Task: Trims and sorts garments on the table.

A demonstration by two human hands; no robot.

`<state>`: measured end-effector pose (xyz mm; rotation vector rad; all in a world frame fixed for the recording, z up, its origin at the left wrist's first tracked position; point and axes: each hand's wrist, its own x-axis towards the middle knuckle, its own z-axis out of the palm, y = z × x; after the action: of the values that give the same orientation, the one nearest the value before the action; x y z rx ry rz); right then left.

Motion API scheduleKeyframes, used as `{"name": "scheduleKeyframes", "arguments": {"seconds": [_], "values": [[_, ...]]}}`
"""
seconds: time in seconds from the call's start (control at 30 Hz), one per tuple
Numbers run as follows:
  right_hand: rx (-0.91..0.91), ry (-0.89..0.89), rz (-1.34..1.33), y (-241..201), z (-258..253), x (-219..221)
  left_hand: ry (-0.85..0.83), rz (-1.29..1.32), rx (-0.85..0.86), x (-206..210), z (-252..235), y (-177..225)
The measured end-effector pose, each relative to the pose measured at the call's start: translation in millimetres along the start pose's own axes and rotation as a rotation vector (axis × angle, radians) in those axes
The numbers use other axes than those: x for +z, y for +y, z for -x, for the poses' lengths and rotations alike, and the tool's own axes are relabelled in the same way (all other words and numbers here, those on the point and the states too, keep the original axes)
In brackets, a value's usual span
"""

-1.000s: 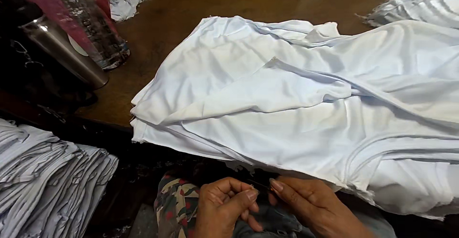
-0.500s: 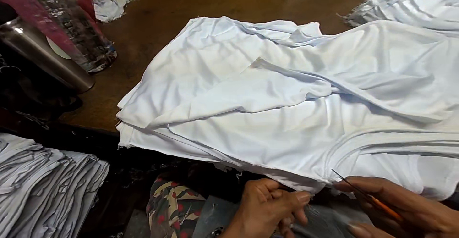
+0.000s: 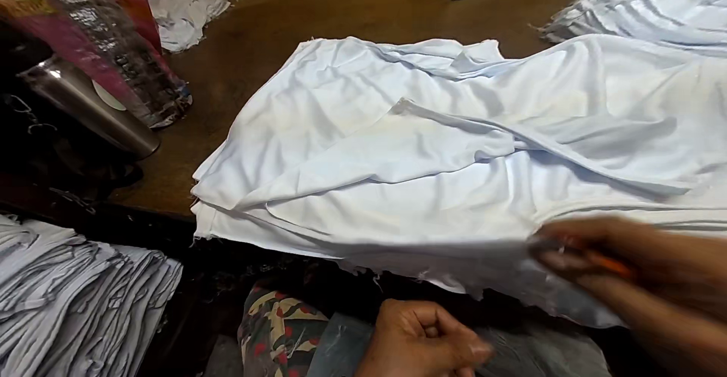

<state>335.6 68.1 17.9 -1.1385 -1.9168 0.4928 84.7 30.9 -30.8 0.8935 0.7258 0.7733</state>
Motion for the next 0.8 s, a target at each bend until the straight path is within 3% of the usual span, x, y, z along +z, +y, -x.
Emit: {"name": "scheduleKeyframes", "arguments": {"seconds": [0.13,0.3,0.4,0.53,0.63,0.8], "values": [[-0.009,0.263,0.261,15.9,-72.0,-2.1,0.137,-0.175,-0.009,-4.7,8.7,-6.6],[0.124,0.152,0.442,52.6,-103.9,35.6,0.41,0.001,0.058,-3.0,7.1,1.6],[0.016,0.168,0.275,32.2,-87.6,21.4,0.378,0.023,0.083,0.5,9.5,7.9],[0.017,-0.123,0.071,13.7,-30.2,-11.1,0.207,-0.079,0.085,4.9,2.6,8.1],[0.079,-0.28,0.156,11.9,18.0,-16.6,0.08,-0.079,0.033,11.1,-7.1,3.2],[-0.017,-0.105,0.363,18.1,54.7,3.2,0.028,0.01,-0.032,21.2,-19.4,-1.3]]}}
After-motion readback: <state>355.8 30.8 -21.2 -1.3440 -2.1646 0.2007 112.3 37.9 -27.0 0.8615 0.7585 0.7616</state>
